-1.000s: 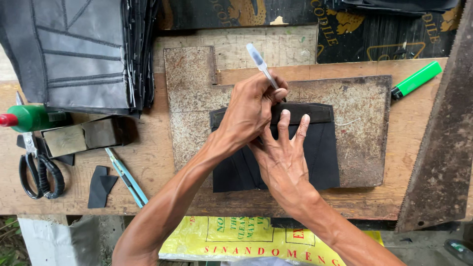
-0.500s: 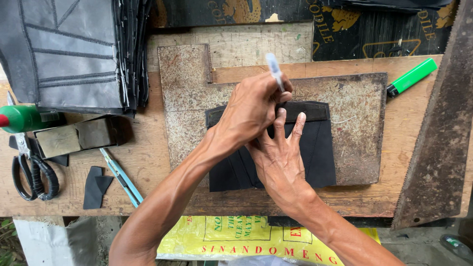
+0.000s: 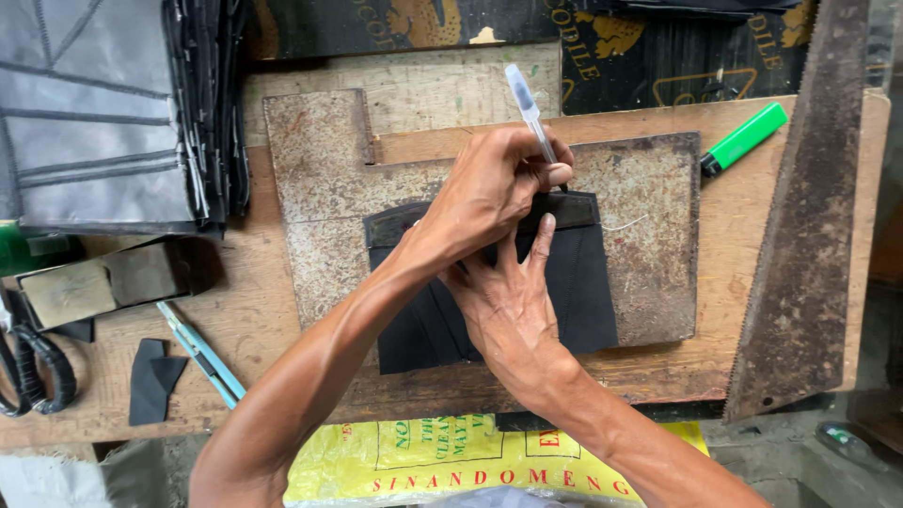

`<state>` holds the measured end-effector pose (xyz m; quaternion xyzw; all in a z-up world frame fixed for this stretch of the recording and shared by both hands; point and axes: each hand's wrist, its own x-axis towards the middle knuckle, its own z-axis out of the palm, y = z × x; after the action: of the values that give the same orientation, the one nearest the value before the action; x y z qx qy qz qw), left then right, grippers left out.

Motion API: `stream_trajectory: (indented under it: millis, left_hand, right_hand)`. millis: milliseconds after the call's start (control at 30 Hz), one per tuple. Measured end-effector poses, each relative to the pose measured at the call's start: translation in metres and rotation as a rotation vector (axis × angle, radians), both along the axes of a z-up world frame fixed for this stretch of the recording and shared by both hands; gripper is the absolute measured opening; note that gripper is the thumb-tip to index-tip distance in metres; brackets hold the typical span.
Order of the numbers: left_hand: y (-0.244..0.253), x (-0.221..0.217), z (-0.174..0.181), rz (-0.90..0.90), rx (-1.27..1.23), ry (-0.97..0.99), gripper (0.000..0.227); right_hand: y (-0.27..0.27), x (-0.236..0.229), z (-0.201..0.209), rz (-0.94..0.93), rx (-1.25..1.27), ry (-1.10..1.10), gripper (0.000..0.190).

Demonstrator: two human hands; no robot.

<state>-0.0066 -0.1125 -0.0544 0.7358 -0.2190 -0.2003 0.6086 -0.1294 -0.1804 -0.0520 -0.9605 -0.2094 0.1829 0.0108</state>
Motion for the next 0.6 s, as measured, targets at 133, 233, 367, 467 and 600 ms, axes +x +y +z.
stream_trajectory:
  millis: [133,233,367,467,600]
  left_hand:
    - [-0.009,0.006,-0.002,-0.035,0.086,-0.017,0.015]
    - [-0.018,0.010,-0.007,-0.055,0.105,-0.044,0.013]
    - [-0.024,0.013,-0.005,-0.096,0.111,-0.038,0.012]
    - [-0.015,0.016,0.005,-0.116,0.241,0.067,0.013]
    - [0.008,0.019,0.016,-0.088,0.416,0.116,0.017]
  right_hand:
    - [0.002,0.000,0.000,-0.009,-0.002,-0.023,0.077]
    - [0.002,0.001,0.001,-0.018,0.001,-0.012,0.075]
    - [0.002,0.002,0.003,-0.027,0.026,-0.053,0.075]
    - [0.002,0.003,0.007,-0.008,-0.011,0.019,0.078]
    - [-0.001,0.006,0.012,-0.011,0.029,-0.010,0.086]
